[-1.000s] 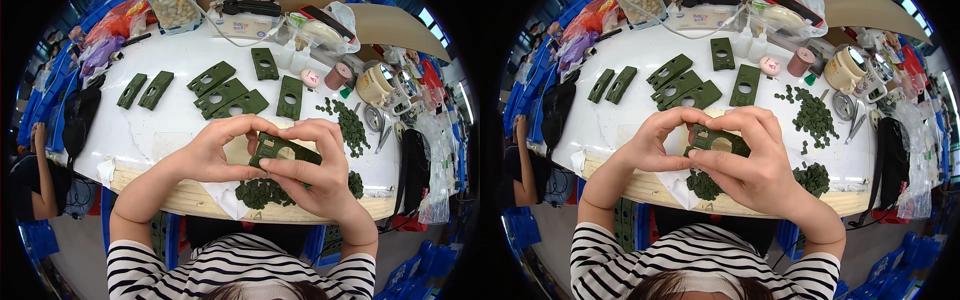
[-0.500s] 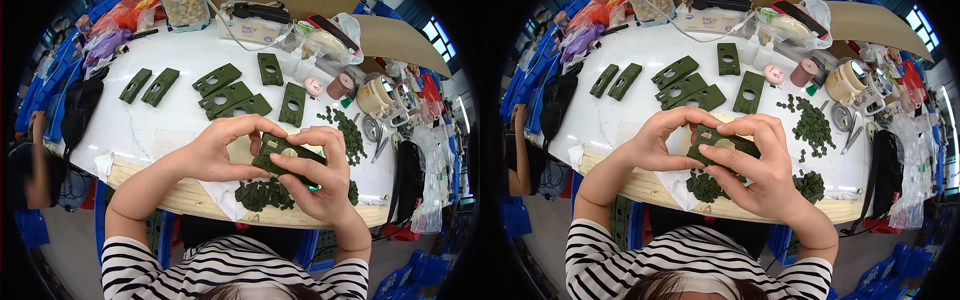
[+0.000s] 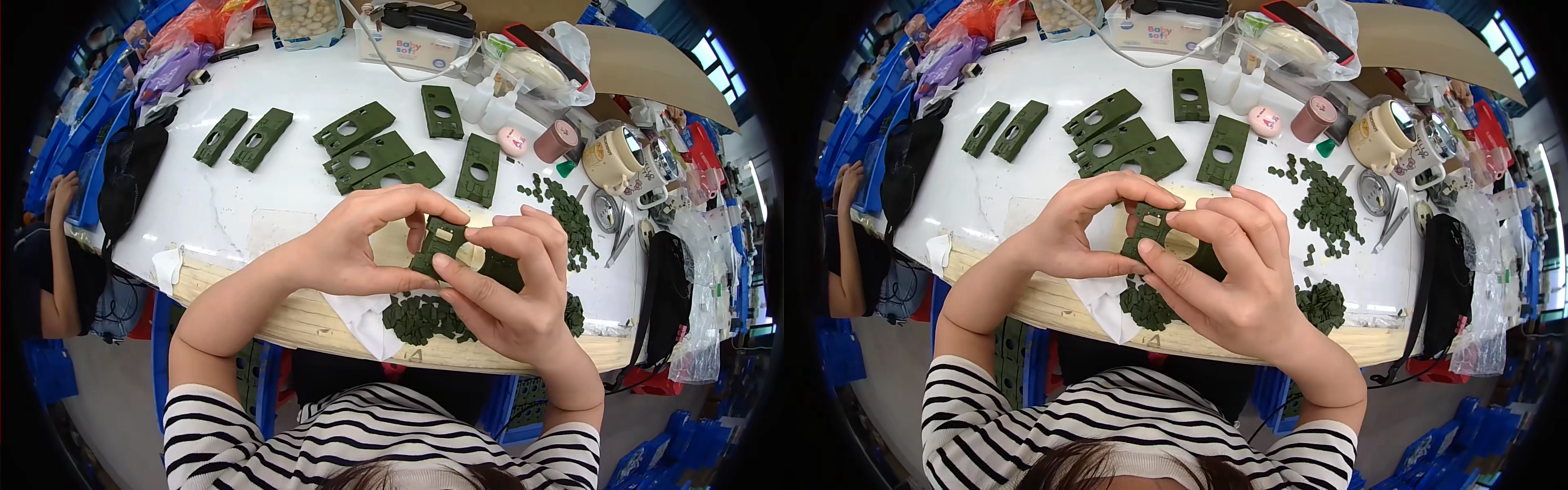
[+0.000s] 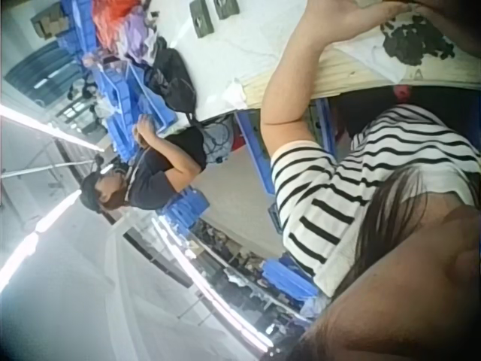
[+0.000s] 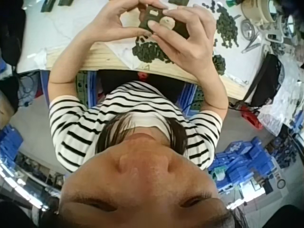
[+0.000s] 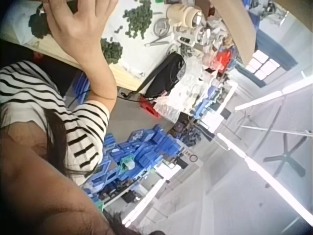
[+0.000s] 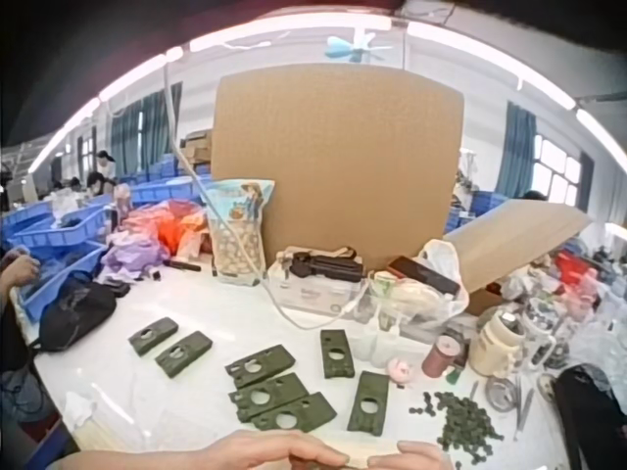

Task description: Assembling plastic toy tank components by pressing circular parts into the tank hulls.

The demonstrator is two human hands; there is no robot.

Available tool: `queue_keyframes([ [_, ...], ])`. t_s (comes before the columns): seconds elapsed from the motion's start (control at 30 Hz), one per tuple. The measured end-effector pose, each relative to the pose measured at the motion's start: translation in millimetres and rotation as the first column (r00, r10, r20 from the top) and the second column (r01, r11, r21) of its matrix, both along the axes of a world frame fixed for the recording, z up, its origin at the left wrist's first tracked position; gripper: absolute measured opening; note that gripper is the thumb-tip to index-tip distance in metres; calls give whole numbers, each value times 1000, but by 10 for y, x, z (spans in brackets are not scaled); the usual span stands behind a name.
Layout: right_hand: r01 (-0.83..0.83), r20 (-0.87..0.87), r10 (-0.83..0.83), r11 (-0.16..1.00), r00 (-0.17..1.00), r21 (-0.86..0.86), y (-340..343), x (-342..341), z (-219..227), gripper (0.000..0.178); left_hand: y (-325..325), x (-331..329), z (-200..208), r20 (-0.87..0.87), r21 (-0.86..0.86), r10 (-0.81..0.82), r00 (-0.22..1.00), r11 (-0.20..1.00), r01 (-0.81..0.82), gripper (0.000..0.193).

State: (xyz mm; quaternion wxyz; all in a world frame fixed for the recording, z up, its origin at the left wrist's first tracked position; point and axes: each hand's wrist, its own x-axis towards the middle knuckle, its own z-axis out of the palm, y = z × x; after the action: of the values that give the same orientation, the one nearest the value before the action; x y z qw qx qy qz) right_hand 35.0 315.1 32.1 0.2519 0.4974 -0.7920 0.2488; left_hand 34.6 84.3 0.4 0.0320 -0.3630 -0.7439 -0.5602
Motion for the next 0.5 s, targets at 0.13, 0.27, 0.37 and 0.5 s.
queue_keyframes([
  [0.13, 27, -43, -26, 999, 999, 38, 10, 22, -2, 37, -2, 6, 19, 42, 16, -23, 999, 1000, 23, 58],
  [0.27, 21, -68, -19, 999, 997, 29, 8, 10, 6, 34, -5, 20, 23, 69, 23, -35, 997, 999, 34, 58],
  [0.37, 18, -38, -17, 999, 999, 31, 9, -10, 13, 34, 4, 8, 11, 72, 28, -31, 997, 999, 29, 59],
  [0.5, -27, 70, 27, 1000, 997, 0, 24, -41, 62, 35, 2, 18, 10, 72, 28, -30, 997, 999, 28, 59],
])
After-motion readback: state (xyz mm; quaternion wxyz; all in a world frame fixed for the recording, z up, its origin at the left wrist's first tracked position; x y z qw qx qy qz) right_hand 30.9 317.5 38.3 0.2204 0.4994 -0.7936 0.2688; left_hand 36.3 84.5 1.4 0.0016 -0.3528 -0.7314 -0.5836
